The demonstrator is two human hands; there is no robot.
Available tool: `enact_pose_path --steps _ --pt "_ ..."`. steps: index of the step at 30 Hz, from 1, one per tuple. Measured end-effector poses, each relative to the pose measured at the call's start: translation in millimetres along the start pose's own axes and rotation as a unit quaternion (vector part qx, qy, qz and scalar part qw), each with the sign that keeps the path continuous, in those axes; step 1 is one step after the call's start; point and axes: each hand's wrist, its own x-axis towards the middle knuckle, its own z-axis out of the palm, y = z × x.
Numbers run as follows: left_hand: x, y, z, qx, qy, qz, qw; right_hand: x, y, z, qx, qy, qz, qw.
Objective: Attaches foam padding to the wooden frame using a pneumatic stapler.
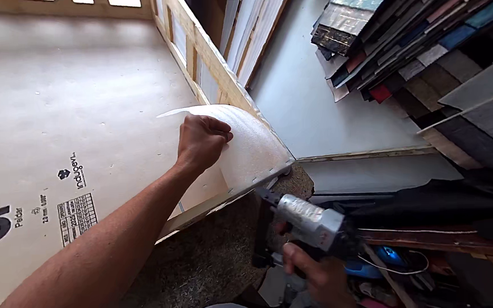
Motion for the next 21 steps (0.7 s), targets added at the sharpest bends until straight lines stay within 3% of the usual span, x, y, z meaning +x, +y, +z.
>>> enact_pose_path --steps 4,9,15,21 --pt "-2 0 3 -0.009 0.015 -0.002 1.000 -19 48 33 0.077 0.029 0.025 0.996" --pt "-4 1 5 -0.017 0.012 0.001 1.000 -24 52 48 0.072 0.057 0.037 0.995" --pt "-8 11 9 -0.025 0.012 0.012 1.000 14 35 -6 0.073 0.145 -0.029 0.986" --pt "-7 12 11 -0.025 0.033 0.013 0.999 39 39 -46 0.091 0.089 0.020 0.992"
